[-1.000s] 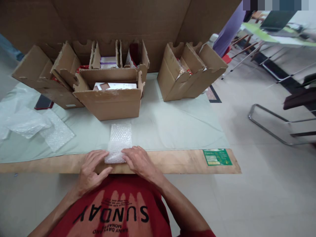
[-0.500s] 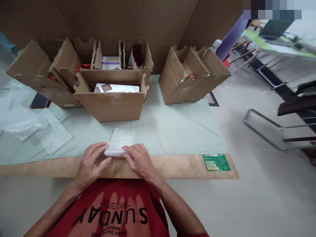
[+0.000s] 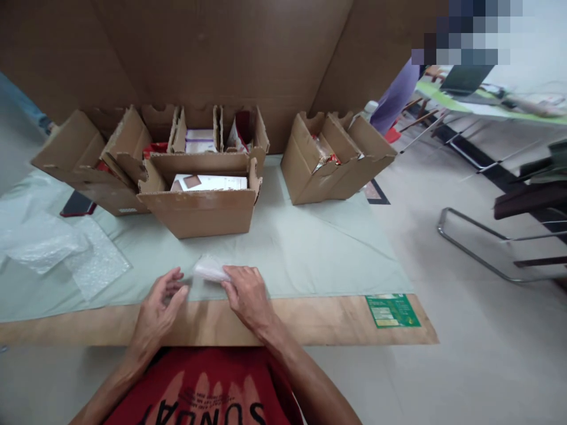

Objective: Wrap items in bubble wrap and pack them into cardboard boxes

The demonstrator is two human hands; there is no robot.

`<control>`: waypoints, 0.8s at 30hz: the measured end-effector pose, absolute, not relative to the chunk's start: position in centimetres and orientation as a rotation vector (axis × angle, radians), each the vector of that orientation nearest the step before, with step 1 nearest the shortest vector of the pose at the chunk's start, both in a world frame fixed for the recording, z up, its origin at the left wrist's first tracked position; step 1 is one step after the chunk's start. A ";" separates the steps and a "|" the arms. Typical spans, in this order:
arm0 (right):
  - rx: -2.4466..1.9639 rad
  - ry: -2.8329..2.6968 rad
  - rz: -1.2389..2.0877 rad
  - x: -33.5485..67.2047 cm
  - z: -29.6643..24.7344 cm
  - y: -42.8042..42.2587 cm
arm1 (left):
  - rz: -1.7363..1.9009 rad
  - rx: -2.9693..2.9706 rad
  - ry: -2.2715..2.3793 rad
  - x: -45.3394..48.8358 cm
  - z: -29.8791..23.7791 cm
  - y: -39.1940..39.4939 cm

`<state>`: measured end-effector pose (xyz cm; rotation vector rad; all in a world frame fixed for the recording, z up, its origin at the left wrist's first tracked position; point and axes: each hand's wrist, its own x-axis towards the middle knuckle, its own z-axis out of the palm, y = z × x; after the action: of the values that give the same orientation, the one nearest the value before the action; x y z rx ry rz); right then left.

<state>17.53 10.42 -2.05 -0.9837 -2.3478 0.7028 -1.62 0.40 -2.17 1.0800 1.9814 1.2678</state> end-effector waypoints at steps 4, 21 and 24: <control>-1.028 -2.050 1.169 17.3 -1.1 9.5 | 1.307 0.707 1.457 -0.1 -1.9 -0.3; -0.919 -2.305 1.337 20.7 8.9 14.3 | 1.370 1.773 1.702 -3.6 6.8 4.3; -0.964 -2.145 1.122 22.9 11.9 16.3 | 1.441 2.030 1.888 -7.5 12.8 7.5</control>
<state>22.86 16.30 11.89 -0.9642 -2.1446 1.1217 -7.48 7.54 12.81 2.0304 1.8881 1.4414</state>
